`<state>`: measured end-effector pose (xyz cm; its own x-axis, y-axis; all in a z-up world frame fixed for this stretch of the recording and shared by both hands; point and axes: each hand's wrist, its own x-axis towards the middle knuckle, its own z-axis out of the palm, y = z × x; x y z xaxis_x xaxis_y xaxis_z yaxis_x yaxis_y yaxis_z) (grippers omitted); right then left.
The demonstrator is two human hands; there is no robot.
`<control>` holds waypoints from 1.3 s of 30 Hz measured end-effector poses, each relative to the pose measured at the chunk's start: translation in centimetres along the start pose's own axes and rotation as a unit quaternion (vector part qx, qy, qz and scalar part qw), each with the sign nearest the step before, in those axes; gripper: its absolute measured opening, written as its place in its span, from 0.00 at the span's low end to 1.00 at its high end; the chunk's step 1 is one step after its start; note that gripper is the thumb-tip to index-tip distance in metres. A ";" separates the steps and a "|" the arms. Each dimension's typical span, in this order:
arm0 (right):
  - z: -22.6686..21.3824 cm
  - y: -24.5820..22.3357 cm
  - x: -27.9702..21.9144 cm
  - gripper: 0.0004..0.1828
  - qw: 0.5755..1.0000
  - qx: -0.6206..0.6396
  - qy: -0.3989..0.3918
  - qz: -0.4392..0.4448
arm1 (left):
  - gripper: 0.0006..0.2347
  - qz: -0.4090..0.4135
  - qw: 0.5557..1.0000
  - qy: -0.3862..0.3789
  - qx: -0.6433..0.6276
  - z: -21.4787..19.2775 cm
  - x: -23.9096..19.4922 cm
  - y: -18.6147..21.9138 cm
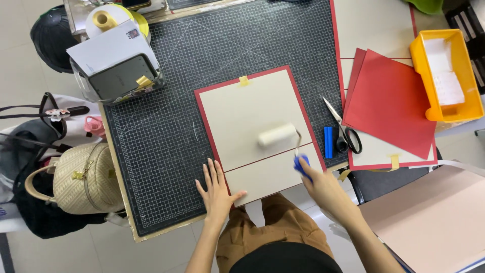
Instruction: Applying adhesive to a board using a roller and bonding a red paper sheet to it.
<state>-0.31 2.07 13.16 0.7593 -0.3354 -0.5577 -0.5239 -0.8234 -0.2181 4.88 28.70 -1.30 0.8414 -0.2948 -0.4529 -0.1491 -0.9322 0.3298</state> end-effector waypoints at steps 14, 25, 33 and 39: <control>1.1 2.9 0.0 0.31 0.999 -0.030 0.005 -0.029 | 0.59 -0.112 0.954 -0.055 0.271 0.3 1.9 3.6; 2.6 5.6 -3.9 0.33 1.000 0.025 0.001 0.002 | 0.60 -0.134 0.956 -0.065 0.254 0.7 2.0 3.9; 4.3 5.2 0.1 0.31 0.996 0.051 0.065 -0.030 | 0.60 -0.136 0.954 -0.061 0.261 1.3 2.3 3.7; 4.4 7.5 -2.6 0.30 0.999 0.023 0.024 0.016 | 0.61 -0.141 0.951 -0.072 0.264 2.2 2.8 3.7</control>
<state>-7.93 -1.20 9.46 0.7589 -0.3836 -0.5262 -0.5647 -0.7901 -0.2384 5.61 24.00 -3.17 0.8119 -0.0081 -0.5837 -0.2006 -0.9429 -0.2660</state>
